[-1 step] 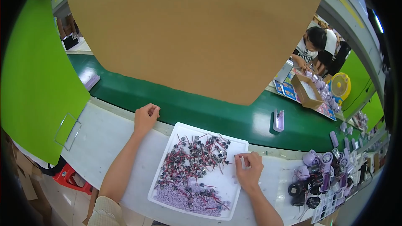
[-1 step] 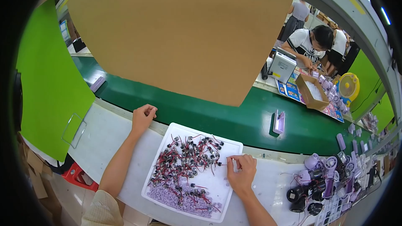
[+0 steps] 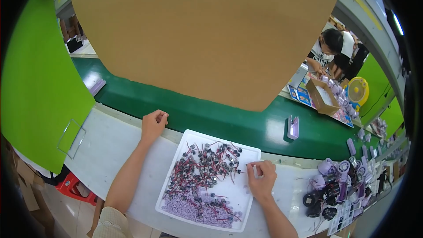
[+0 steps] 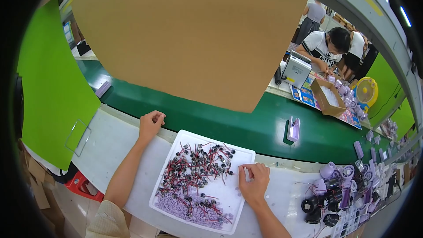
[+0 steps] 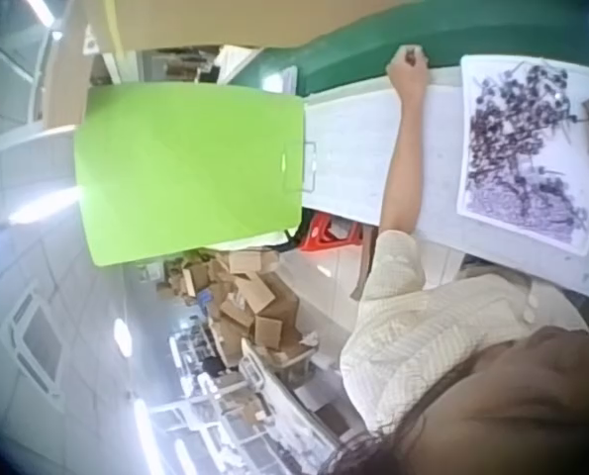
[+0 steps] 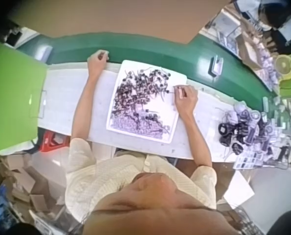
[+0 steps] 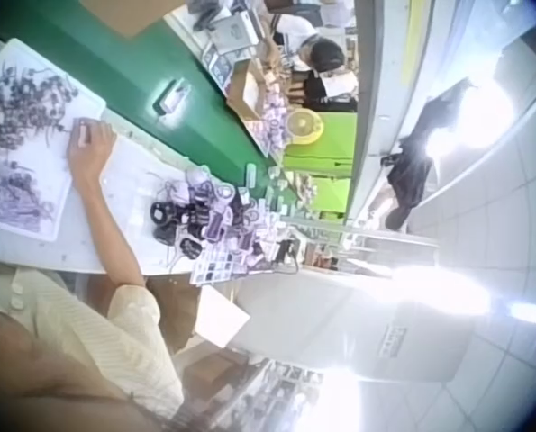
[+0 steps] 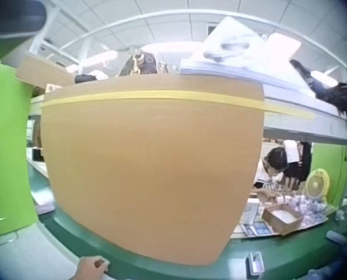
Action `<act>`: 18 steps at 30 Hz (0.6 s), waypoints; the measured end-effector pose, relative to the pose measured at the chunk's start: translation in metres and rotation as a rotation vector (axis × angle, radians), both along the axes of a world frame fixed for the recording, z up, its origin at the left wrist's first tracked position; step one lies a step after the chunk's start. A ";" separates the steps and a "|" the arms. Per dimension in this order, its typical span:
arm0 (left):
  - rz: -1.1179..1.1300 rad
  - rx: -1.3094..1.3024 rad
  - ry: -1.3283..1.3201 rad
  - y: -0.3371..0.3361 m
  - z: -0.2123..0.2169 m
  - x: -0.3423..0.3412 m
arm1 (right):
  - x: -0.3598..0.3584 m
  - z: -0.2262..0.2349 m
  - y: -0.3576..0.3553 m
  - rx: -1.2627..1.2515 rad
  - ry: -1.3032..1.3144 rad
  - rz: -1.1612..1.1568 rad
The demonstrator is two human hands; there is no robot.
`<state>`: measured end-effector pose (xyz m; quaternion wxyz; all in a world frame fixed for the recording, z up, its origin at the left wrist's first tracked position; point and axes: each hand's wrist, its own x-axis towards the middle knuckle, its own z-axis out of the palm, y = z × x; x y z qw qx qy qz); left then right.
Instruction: The person assembles small electronic components into a purple plastic housing by hand at a factory workstation.
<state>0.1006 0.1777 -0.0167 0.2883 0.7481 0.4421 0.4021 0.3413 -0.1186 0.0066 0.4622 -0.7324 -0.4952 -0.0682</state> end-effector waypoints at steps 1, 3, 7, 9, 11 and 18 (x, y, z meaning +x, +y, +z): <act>0.006 -0.007 0.007 0.000 -0.001 0.000 | 0.000 0.000 -0.001 -0.006 0.001 0.000; 0.010 -0.008 0.008 -0.001 -0.003 0.000 | 0.000 -0.003 0.000 -0.001 -0.006 0.004; 0.010 -0.010 0.006 0.000 -0.003 0.000 | 0.001 -0.005 0.000 0.010 -0.013 0.020; 0.013 -0.008 0.004 0.001 -0.004 0.000 | 0.001 -0.005 0.000 0.007 -0.011 0.014; 0.019 -0.008 0.005 0.001 -0.004 0.000 | -0.001 -0.005 0.000 0.002 -0.007 0.012; 0.024 -0.021 -0.006 0.004 -0.008 0.000 | 0.000 -0.006 -0.001 0.005 -0.006 0.014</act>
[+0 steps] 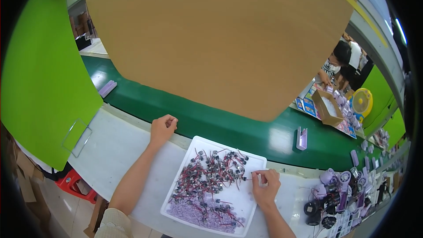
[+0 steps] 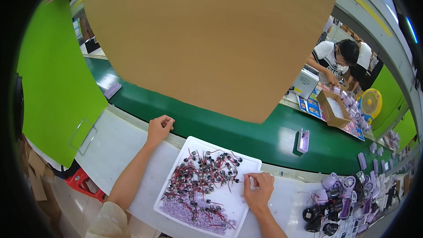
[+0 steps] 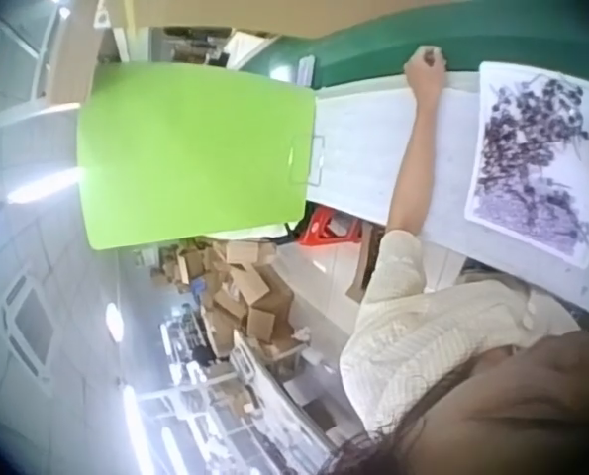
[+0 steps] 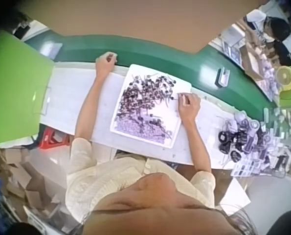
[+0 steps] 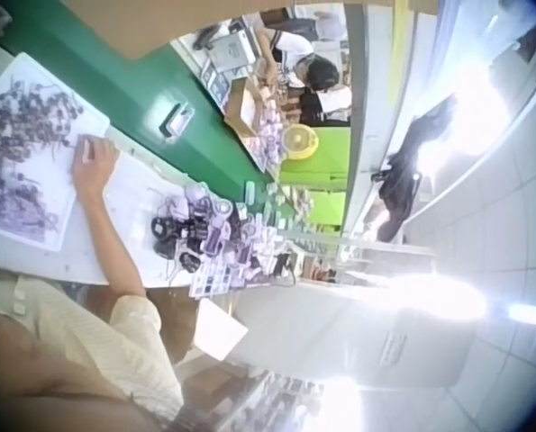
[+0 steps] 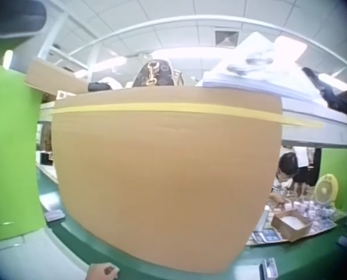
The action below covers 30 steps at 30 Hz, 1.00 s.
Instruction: The person assembles small electronic components into a purple plastic housing by hand at a factory workstation.
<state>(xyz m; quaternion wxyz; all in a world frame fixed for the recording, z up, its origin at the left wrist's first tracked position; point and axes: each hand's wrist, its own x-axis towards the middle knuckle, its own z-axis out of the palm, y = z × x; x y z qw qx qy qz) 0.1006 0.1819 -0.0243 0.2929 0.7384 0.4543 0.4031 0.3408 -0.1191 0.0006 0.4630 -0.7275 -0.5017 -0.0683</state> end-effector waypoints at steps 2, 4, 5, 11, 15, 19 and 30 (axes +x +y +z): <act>0.009 -0.013 0.005 0.001 -0.001 -0.001 | -0.001 0.000 0.001 -0.001 -0.003 0.009; -0.001 -0.024 -0.010 0.002 -0.002 -0.001 | -0.003 0.002 0.001 -0.005 0.012 0.000; 0.005 -0.023 -0.011 0.001 -0.002 0.000 | -0.002 0.002 0.001 -0.005 0.011 0.006; 0.003 -0.036 -0.002 0.002 -0.002 0.003 | 0.001 0.001 0.000 -0.002 -0.001 0.002; 0.019 -0.029 0.002 0.003 -0.004 -0.001 | -0.001 0.001 0.003 0.001 -0.016 0.019; 0.024 -0.015 -0.016 0.003 -0.007 -0.001 | -0.003 0.000 0.003 -0.003 0.006 0.031; 0.126 0.017 -0.134 0.010 -0.008 -0.003 | 0.001 0.001 -0.002 -0.010 0.009 0.028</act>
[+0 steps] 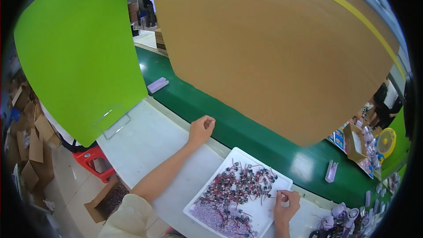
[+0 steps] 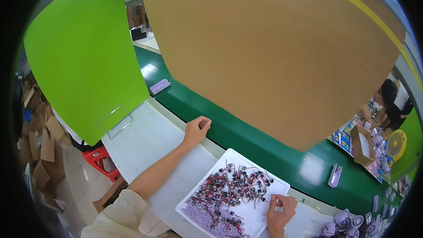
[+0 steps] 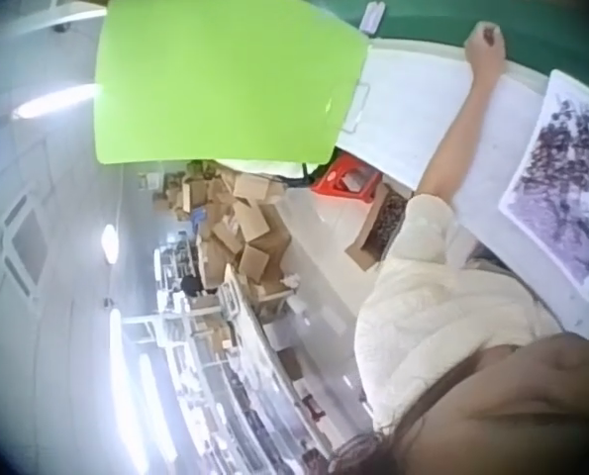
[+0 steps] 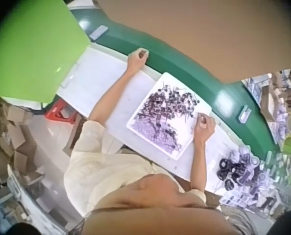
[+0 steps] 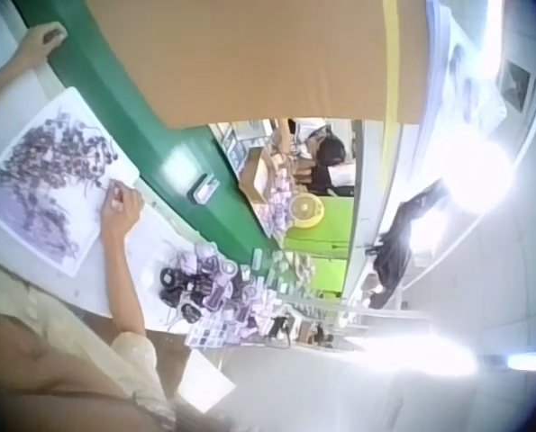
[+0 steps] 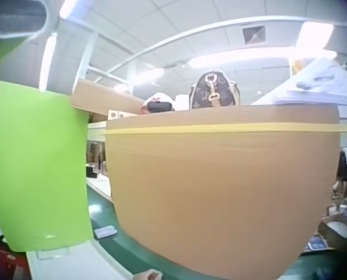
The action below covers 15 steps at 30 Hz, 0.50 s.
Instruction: The person assembles small electronic components into a purple plastic housing by hand at a factory workstation.
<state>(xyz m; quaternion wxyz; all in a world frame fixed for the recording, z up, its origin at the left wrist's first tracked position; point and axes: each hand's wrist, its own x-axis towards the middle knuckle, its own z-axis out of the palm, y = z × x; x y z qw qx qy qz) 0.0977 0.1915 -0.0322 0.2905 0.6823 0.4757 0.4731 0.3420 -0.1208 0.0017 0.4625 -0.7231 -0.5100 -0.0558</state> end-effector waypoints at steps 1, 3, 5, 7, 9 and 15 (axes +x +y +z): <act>0.075 0.161 0.156 0.010 0.002 -0.004 | 0.001 0.000 -0.002 0.010 0.003 -0.001; 0.268 0.511 0.504 0.053 0.004 -0.031 | -0.001 -0.001 -0.001 0.002 0.039 0.010; 0.441 0.415 0.816 0.086 0.029 -0.053 | 0.002 0.000 -0.001 0.010 0.064 -0.018; 0.721 0.502 1.015 0.134 0.017 -0.105 | -0.003 0.005 0.000 0.004 0.075 0.004; 0.893 0.482 1.220 0.151 0.011 -0.123 | 0.000 0.006 -0.002 -0.007 0.064 0.002; 0.739 0.246 1.262 0.176 -0.002 -0.161 | 0.001 0.000 -0.001 -0.020 0.110 -0.019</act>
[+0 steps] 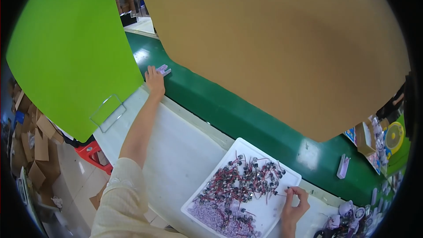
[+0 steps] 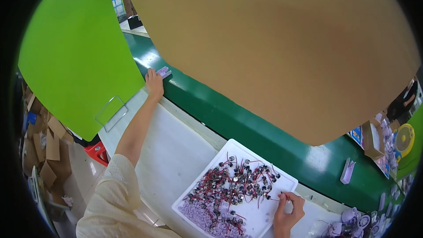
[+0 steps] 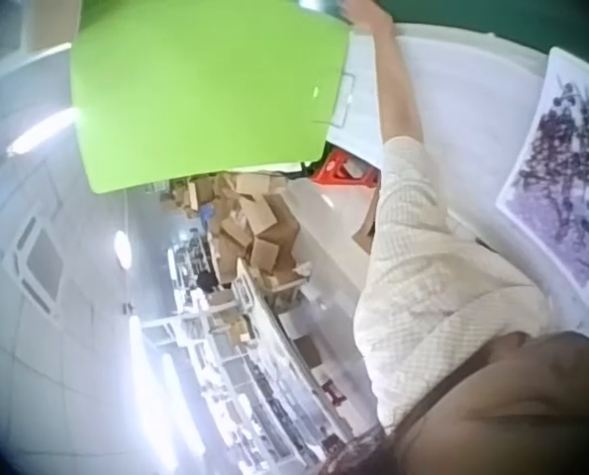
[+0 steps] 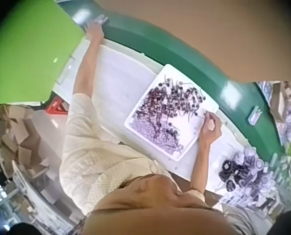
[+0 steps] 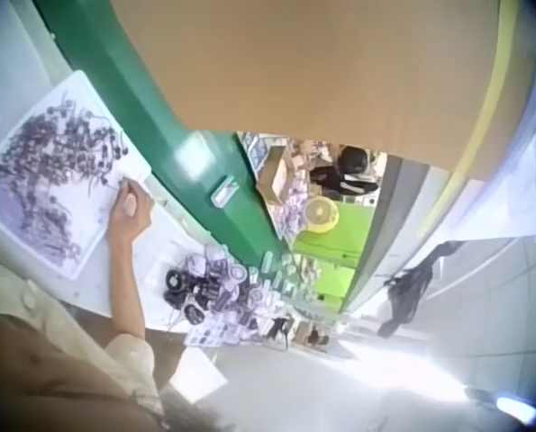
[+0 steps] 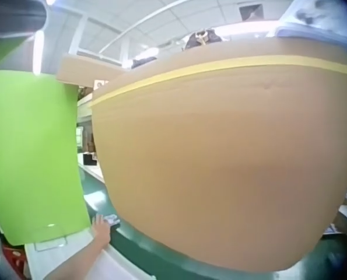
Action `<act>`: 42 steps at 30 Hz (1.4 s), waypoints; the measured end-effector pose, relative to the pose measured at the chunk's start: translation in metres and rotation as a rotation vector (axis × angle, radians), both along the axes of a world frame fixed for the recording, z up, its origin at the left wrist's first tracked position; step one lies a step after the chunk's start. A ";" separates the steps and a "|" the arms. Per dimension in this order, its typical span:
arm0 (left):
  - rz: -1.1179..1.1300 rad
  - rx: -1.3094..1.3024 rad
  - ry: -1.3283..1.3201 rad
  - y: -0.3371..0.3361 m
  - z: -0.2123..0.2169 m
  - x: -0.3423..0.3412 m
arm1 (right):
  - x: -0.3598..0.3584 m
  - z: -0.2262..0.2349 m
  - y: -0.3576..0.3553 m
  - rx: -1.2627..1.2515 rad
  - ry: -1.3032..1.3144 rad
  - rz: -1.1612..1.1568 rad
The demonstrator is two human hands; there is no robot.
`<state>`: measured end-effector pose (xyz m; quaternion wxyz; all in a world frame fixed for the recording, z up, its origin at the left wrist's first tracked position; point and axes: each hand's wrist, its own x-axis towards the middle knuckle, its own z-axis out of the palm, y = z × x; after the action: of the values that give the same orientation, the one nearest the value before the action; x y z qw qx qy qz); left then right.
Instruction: The person assembles small electronic components into a purple plastic housing by hand at a factory workstation.
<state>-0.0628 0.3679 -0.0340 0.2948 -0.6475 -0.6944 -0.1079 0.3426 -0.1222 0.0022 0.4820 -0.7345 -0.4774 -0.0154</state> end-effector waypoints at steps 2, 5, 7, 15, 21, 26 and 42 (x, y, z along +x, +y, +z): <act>-0.167 0.014 -0.144 -0.035 0.022 0.023 | -0.001 0.002 0.000 0.007 -0.025 0.032; -0.443 0.243 -0.178 -0.108 0.035 0.044 | -0.005 0.007 0.002 0.030 0.017 0.105; -0.455 -0.032 -0.320 -0.176 0.041 0.072 | -0.002 0.005 0.001 0.014 -0.001 0.089; -0.679 -0.509 -0.671 -0.344 0.071 0.079 | -0.020 0.037 0.018 -0.039 0.196 0.338; -0.967 -0.806 -0.461 -0.305 0.095 0.048 | -0.072 0.075 0.081 -0.256 0.169 0.684; -1.118 -1.047 -0.687 -0.269 0.075 0.050 | -0.107 0.069 0.150 -0.191 0.142 0.869; -1.245 -1.177 -0.413 -0.217 0.060 0.070 | -0.121 0.032 0.200 -0.266 0.132 0.787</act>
<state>0.0076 0.1511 0.0262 -0.3305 -0.9228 -0.1978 0.0112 0.2216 0.0777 0.0346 0.3816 -0.5511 -0.6877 0.2787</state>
